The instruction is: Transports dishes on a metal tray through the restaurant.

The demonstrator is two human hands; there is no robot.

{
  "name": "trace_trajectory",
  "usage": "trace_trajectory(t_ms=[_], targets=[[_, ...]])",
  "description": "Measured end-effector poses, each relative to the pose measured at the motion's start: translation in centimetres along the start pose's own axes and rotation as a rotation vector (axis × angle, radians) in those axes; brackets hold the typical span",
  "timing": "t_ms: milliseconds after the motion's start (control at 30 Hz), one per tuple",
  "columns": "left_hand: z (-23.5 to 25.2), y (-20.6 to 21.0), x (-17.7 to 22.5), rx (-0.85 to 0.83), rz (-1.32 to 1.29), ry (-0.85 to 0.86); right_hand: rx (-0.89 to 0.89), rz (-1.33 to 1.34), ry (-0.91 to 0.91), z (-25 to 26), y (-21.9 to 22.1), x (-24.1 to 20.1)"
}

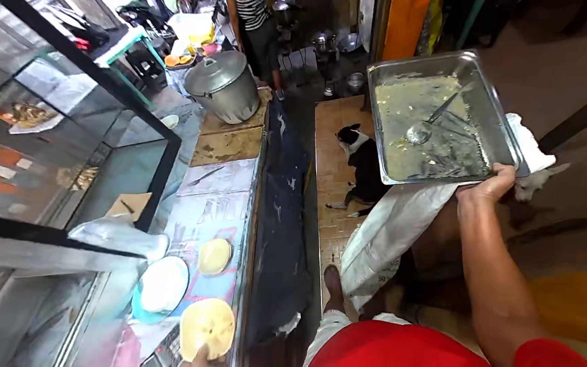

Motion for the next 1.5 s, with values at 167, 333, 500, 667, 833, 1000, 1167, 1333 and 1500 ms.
trace_trajectory(t_ms=[167,333,500,667,833,1000,1167,1333,1500], targets=[[4.9,17.4,4.1,-0.221,-0.03,0.008,0.043,0.021,-0.126,5.3,1.9,1.0],[7.7,36.1,7.5,-0.554,0.115,0.087,0.147,0.059,-0.214,9.5,5.3,3.1],[3.1,51.6,16.8,-0.968,0.009,0.191,0.242,0.056,-0.248,12.6,8.3,5.3],[-3.9,62.8,24.6,-1.264,-0.057,0.323,0.251,-0.012,-0.298,16.7,9.0,7.4],[-10.9,72.3,27.2,-1.402,0.289,0.679,0.273,-0.006,-0.231,21.1,9.6,9.8],[-16.3,78.2,27.7,-1.422,0.716,1.172,0.31,0.013,-0.191,24.2,9.6,12.0],[-19.6,81.8,27.1,-1.496,0.987,1.254,0.354,-0.016,-0.22,26.2,9.4,11.9],[-21.1,84.7,26.9,-1.607,0.953,1.362,0.441,0.014,-0.254,26.6,10.0,11.6],[-18.4,85.1,29.3,-1.618,0.499,1.283,0.475,0.013,-0.361,27.3,11.0,10.6]])
Point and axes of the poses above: each hand's wrist, its own z-axis towards the middle knuckle, its own y-axis out of the palm, x = y × z, the point moved 2 cm from there along z, towards the middle knuckle, and after that the axes turned 1 degree about z, right-handed, at the moved point
